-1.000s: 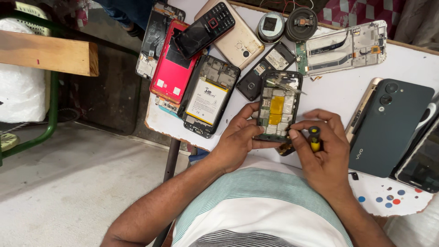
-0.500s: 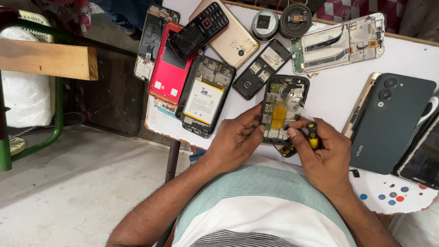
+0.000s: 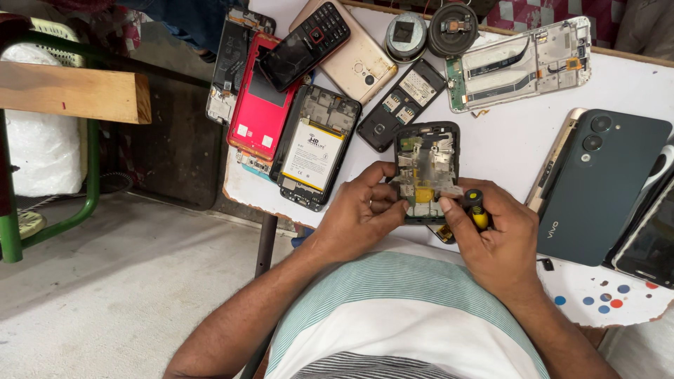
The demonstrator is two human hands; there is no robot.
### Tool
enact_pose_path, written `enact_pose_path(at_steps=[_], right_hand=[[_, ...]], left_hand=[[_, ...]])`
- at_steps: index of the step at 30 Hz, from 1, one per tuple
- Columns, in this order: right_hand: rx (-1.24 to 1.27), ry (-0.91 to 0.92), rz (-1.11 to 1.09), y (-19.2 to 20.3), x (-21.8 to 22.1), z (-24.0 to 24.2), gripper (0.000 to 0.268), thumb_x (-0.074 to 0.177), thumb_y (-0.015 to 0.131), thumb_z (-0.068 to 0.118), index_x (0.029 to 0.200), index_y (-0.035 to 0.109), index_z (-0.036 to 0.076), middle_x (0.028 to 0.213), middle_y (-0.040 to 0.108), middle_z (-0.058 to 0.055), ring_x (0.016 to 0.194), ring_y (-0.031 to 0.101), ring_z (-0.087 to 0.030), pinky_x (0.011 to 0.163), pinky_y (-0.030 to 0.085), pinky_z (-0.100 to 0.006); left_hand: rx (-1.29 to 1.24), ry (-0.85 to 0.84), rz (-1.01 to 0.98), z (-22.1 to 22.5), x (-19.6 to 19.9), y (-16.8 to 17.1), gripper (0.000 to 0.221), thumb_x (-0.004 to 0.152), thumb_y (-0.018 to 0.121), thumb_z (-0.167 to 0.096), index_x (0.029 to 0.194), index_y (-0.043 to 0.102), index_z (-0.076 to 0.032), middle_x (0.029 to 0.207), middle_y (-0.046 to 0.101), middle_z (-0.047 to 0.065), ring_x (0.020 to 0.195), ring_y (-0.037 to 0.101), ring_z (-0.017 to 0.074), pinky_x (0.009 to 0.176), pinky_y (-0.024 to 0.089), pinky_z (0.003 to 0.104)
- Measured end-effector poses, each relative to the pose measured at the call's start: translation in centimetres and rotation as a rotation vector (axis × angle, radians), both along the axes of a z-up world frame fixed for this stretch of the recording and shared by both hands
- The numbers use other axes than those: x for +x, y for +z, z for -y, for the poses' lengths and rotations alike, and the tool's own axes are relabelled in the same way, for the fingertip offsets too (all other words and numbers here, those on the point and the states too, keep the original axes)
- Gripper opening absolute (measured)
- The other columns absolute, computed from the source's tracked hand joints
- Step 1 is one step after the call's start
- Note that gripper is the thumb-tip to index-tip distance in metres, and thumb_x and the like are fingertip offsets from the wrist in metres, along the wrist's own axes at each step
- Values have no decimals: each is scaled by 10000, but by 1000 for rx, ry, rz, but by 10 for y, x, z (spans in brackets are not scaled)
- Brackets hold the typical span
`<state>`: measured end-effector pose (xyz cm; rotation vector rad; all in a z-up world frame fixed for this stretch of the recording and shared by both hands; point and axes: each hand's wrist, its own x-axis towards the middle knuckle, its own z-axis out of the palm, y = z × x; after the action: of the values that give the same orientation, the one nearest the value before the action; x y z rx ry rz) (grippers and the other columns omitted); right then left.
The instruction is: The person uses a yellow-handled screwdriver to remove screws from a disassembled smartphone chassis. They repeatedly loosen and remove screws from the internal frame while holding the device steady with the other hand. The workspace contains multiple other disassembled phones and parts.
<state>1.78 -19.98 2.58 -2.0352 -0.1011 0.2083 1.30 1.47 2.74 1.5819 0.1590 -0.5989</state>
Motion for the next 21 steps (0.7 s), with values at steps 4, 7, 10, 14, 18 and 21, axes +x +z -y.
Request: enact_pose_path(at_steps=[4,7,10,14,18,21], right_hand=[[-14,13,11,-1,0,1,202,957,739,121,1083,711,-35,921,737,-116,691,658,-102,580,518,-253],[-2,18,-7,-1,0,1,197,960,731,121,1087,712,-28,949,745,-126,732,688,-122,613,546,-265],[0,50,48,-1,0,0,178,963,723,114,1069,701,-28,1045,752,-145,831,728,-141,693,584,-275],[-9,67,48,-2,0,1,178,957,719,109,1075,701,-23,1044,750,-145,838,727,-138,696,584,-275],[-91,-10,-110,-7,-1,3,200,947,744,136,1094,726,1,820,725,-101,642,656,-120,561,506,-271],[304,-99,-259,-12,0,1,181,989,711,143,1108,705,8,867,697,-57,741,603,-55,645,503,-220]], left_hand=[[-72,23,-10,0,-2,-3,381,979,640,-40,1323,496,33,895,737,108,840,698,95,725,589,237],[-55,15,-20,-1,-3,-5,380,984,637,-61,1321,486,29,886,745,102,830,706,91,715,591,236],[-88,34,3,0,-3,-6,373,992,627,-52,1330,493,33,924,744,102,852,696,88,736,596,238],[15,9,-1,-1,-4,-6,346,994,649,-63,1296,508,33,895,767,109,816,706,106,706,590,241],[-98,42,-32,1,-5,-5,407,997,648,-69,1358,487,30,968,752,108,886,721,114,767,619,245],[-171,22,-12,1,-8,-4,547,965,687,-39,1445,434,26,1025,731,113,936,708,117,798,604,244]])
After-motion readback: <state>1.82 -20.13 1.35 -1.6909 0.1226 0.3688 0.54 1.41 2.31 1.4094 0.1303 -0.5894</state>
